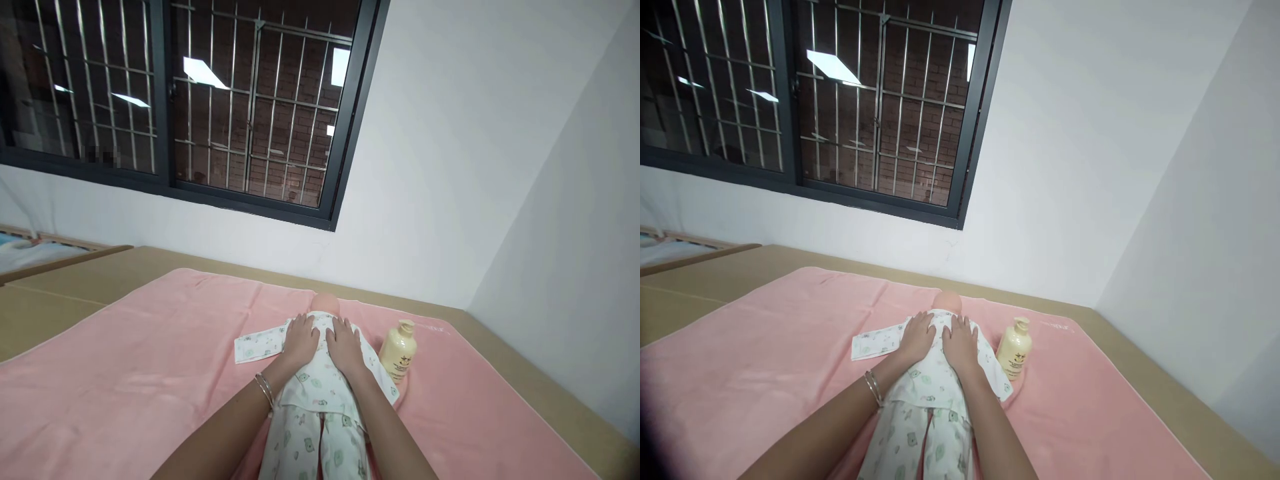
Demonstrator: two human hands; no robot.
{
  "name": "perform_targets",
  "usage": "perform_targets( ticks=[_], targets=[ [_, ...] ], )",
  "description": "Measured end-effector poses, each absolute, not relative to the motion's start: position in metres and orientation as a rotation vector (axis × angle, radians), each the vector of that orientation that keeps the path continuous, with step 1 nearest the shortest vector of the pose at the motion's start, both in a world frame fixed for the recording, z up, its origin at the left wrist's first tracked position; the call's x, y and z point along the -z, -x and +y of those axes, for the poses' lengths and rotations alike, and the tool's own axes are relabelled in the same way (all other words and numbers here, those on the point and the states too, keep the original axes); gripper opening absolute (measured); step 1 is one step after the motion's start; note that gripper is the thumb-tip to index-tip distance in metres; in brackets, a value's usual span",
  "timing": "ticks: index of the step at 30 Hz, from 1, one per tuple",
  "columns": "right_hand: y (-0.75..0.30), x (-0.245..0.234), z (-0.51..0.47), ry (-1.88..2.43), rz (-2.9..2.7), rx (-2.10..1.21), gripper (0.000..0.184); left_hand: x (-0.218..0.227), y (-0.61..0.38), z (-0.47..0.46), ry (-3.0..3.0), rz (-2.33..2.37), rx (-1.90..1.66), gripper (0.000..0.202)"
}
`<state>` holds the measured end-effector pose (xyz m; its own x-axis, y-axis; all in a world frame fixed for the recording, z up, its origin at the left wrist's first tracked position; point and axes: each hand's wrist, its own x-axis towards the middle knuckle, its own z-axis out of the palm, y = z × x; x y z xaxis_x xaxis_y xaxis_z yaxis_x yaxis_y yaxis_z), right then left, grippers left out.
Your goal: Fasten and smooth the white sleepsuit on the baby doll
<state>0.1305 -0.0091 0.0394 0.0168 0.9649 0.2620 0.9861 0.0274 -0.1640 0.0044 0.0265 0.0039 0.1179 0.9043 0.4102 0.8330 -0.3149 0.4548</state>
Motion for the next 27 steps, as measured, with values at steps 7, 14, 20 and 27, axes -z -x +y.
perform_targets(
  ticks=[7,14,20,27],
  targets=[
    [-0.127,-0.044,-0.014,1.978,-1.997,0.164,0.043,-0.01,0.001,0.026,-2.321,1.608,-1.059,0.037],
    [-0.115,-0.047,-0.02,2.11,-1.873,0.331,0.04,-0.012,-0.001,0.021,-2.297,1.738,-1.053,0.031],
    [-0.13,-0.036,-0.008,1.977,-1.954,0.213,0.042,-0.002,-0.001,0.032,-2.194,1.669,-1.055,0.041],
    [-0.119,-0.053,-0.016,1.879,-1.965,0.259,0.041,0.009,-0.001,0.028,-2.033,1.637,-1.345,0.051]
  ],
)
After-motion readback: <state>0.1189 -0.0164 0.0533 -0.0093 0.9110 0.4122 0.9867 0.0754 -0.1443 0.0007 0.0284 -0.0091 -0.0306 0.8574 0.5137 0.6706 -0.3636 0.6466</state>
